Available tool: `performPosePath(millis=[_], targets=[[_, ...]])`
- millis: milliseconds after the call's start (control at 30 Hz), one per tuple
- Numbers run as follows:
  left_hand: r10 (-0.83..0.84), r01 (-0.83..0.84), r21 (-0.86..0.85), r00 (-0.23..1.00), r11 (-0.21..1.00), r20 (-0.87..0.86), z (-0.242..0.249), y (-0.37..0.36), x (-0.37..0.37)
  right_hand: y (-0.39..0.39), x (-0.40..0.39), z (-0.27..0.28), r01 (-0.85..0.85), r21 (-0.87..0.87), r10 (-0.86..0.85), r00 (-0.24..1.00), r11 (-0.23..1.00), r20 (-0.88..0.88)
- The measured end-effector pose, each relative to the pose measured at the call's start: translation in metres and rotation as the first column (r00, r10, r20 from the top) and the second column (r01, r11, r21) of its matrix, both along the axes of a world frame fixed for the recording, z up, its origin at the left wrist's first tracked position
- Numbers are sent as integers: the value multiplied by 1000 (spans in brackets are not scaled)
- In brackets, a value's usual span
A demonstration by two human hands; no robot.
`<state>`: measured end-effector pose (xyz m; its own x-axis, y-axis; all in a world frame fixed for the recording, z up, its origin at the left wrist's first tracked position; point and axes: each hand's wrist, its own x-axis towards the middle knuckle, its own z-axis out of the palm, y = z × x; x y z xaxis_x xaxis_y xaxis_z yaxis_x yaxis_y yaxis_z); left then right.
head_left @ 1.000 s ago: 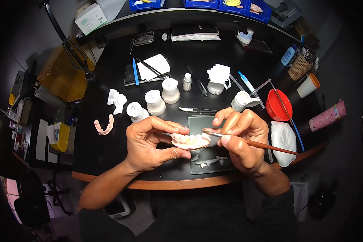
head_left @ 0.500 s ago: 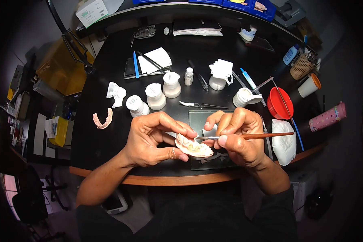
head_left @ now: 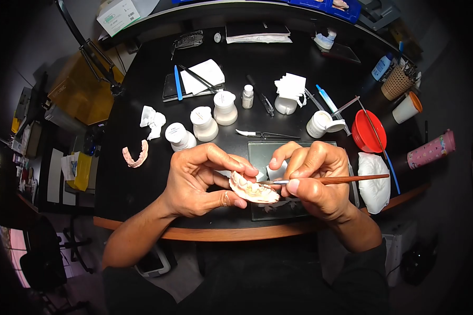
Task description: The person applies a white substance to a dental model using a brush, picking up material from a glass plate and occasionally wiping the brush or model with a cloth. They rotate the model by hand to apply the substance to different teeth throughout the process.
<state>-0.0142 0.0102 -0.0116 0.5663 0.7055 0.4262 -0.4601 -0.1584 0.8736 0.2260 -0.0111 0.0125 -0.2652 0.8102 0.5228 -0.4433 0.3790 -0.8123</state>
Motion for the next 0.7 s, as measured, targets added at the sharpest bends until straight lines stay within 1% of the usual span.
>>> performPosePath(millis=[333,700], targets=[[-5,5,27,1000,1000,21,-3,1,0,0,1,-1,10,9,-10,1000,1000,-4],[0,0,15,1000,1000,13,-2,0,0,0,0,-1,10,9,-10,1000,1000,-2]])
